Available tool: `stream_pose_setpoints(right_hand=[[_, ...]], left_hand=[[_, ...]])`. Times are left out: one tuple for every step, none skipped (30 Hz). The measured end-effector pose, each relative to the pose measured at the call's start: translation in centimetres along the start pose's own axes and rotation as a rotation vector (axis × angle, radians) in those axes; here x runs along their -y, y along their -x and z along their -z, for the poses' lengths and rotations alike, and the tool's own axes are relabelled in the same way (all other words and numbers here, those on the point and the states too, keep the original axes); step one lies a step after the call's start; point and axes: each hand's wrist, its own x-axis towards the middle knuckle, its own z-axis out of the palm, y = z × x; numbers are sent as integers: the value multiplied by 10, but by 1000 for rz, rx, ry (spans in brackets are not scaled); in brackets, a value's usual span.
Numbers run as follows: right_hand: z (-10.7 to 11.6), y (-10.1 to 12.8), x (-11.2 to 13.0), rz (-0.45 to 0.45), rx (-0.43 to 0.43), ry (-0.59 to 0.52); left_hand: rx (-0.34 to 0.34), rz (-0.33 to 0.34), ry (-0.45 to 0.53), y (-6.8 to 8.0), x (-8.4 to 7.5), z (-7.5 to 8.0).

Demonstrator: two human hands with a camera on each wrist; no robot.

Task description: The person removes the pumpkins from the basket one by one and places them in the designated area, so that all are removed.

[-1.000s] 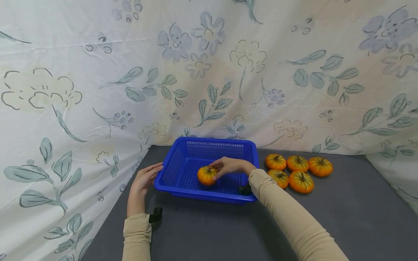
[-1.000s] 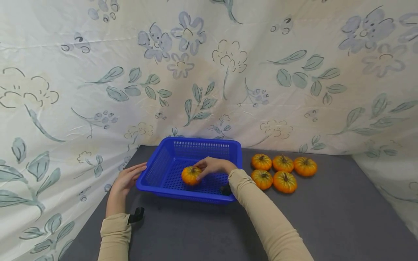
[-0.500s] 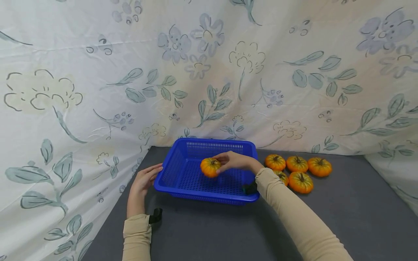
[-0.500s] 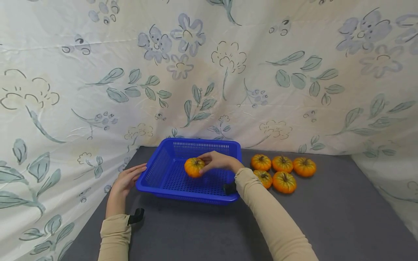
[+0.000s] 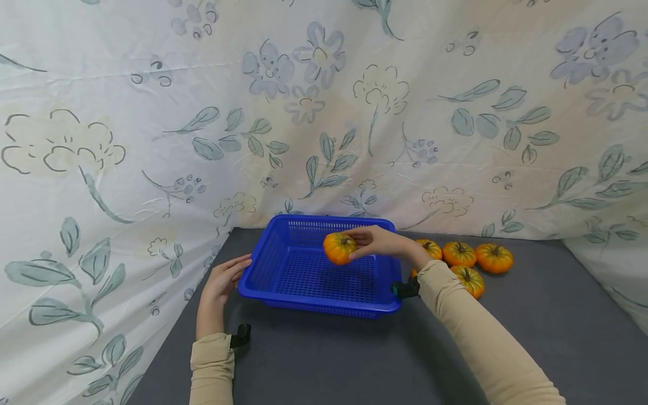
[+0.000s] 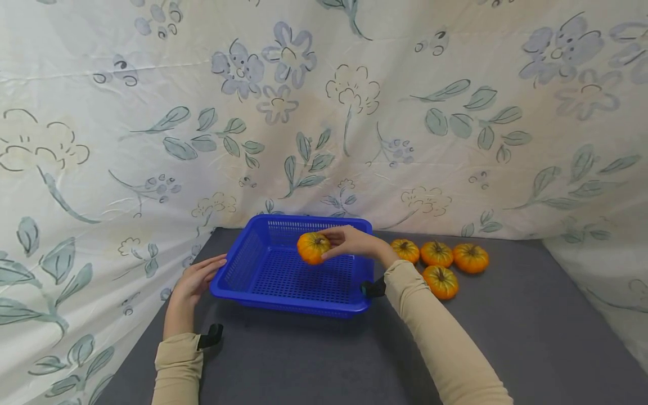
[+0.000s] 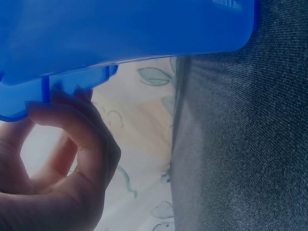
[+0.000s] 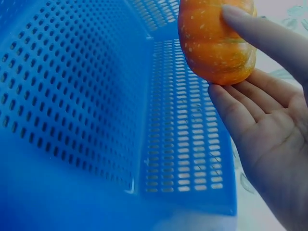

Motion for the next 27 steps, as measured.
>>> stream_pose_setpoints(right_hand=[[2, 4, 1, -5, -10, -2], [3, 7, 0, -6, -16, -8], [5, 10, 1, -4, -21, -11], [7, 14, 1, 0, -24, -9], [9, 18, 0, 1, -29, -7], [11, 21, 0, -1, -36, -6], [13, 25, -1, -6, -44, -7], [15, 29, -2, -9, -52, -6], [17, 33, -4, -14, -62, -4], [20, 37, -5, -18, -70, 2], [23, 40, -7, -18, -77, 5], [25, 44, -9, -24, -86, 5], [28, 47, -10, -29, -97, 9], [30, 51, -12, -33, -108, 13], [33, 55, -13, -33, -119, 24], [35, 58, -14, -37, -130, 25], [36, 62, -15, -45, -141, 24], [38, 65, -17, -55, -153, 21], [40, 68, -19, -57, -160, 21], [41, 72, -21, -60, -166, 16], [43, 75, -24, -65, -171, 13], [45, 78, -26, -73, -178, 2], [46, 81, -29, -77, -184, 6], [48, 85, -32, -77, -188, 3], [49, 88, -34, -78, -190, -2], [51, 91, -36, -79, -195, -8], [52, 95, -38, -80, -200, -11]], left_hand=[[-1, 0, 1, 0, 0, 0], [0, -1, -1, 0, 0, 0], [1, -2, -3, 0, 0, 0], [2, -3, -7, 0, 0, 0], [7, -7, -7, 0, 0, 0], [6, -7, -8, 0, 0, 0], [12, -7, -4, 3, -3, -2], [18, -6, -1, 6, -6, -2], [24, -5, 3, 8, -9, -3], [31, -4, 8, 10, -10, -4], [38, -4, 13, 11, -12, -4], [38, 1, 16, 12, -12, -4], [41, 2, 21, 12, -13, -4], [38, 1, 22, 9, -10, -3], [32, -1, 25, 7, -8, -2], [28, -2, 25, 5, -5, -1], [23, -2, 21, 3, -4, -1], [21, -3, 16, 2, -2, 0], [14, -5, 12, 1, -1, 0], [8, -7, 6, 0, 0, 0], [4, -7, 1, 0, 0, 0], [5, -8, -10, 0, 1, 1], [3, -9, -16, 0, 1, 1], [1, -11, -21, 0, 1, 0], [-6, -9, -22, -1, 1, 0], [-6, -8, -25, -1, 1, 0], [-6, -8, -29, -1, 1, 0]])
